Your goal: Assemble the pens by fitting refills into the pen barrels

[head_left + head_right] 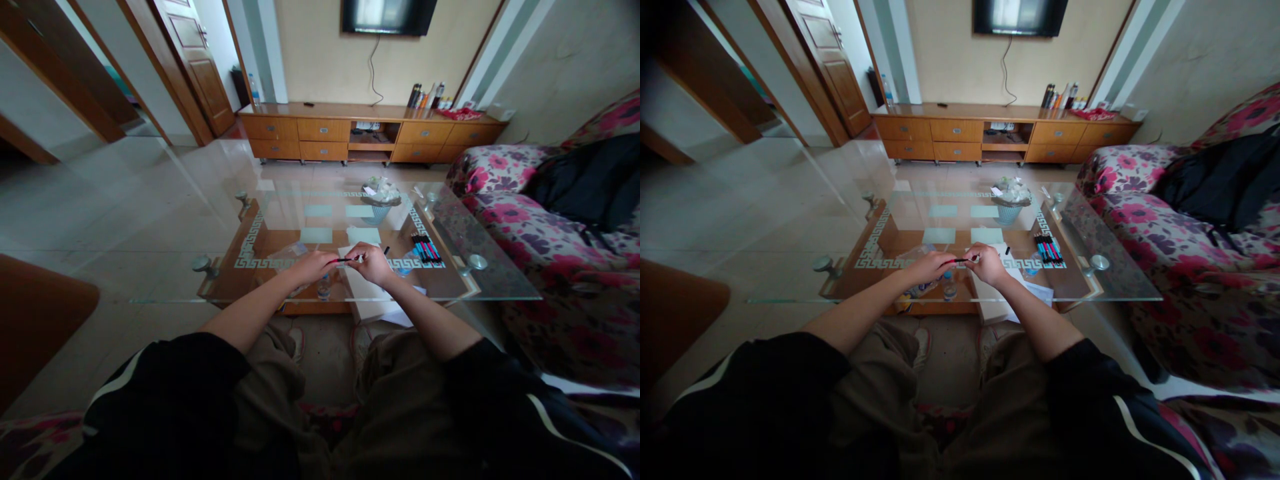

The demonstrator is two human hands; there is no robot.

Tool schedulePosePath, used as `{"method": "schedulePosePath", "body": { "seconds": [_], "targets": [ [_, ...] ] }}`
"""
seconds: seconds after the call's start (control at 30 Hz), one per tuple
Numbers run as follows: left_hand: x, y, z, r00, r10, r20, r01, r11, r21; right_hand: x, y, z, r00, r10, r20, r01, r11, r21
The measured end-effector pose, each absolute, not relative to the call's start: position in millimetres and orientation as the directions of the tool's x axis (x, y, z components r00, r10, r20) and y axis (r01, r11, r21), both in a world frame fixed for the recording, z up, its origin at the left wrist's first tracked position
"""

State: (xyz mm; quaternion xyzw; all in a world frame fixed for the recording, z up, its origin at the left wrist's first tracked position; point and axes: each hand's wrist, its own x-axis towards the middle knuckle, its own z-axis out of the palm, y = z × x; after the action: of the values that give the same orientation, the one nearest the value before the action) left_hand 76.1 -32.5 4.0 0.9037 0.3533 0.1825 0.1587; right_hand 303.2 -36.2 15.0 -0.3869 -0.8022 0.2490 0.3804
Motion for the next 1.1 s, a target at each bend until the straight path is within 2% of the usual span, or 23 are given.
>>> {"method": "schedulePosePath", "body": {
  "seconds": [0.3, 0.67, 0.8, 1.1],
  "targets": [
    [75, -32, 2, 0.690, 0.692, 0.211, 0.581, -0.704, 0.409, 304, -38, 19, -0.440, 0.803, 0.403, 0.468, 0.587, -0.660],
    [72, -30, 0, 0.697, 0.665, 0.267, 0.543, -0.733, 0.409, 303, -34, 8, -0.516, 0.837, 0.183, 0.597, 0.505, -0.623],
    [71, -27, -4, 0.720, 0.652, 0.237, 0.554, -0.746, 0.368, 304, -30, 3, -0.509, 0.834, 0.215, 0.584, 0.518, -0.625],
    [74, -28, -5, 0.706, 0.660, 0.258, 0.547, -0.739, 0.394, 303, -33, 9, -0.472, 0.841, 0.264, 0.581, 0.522, -0.624]
  ]
}}
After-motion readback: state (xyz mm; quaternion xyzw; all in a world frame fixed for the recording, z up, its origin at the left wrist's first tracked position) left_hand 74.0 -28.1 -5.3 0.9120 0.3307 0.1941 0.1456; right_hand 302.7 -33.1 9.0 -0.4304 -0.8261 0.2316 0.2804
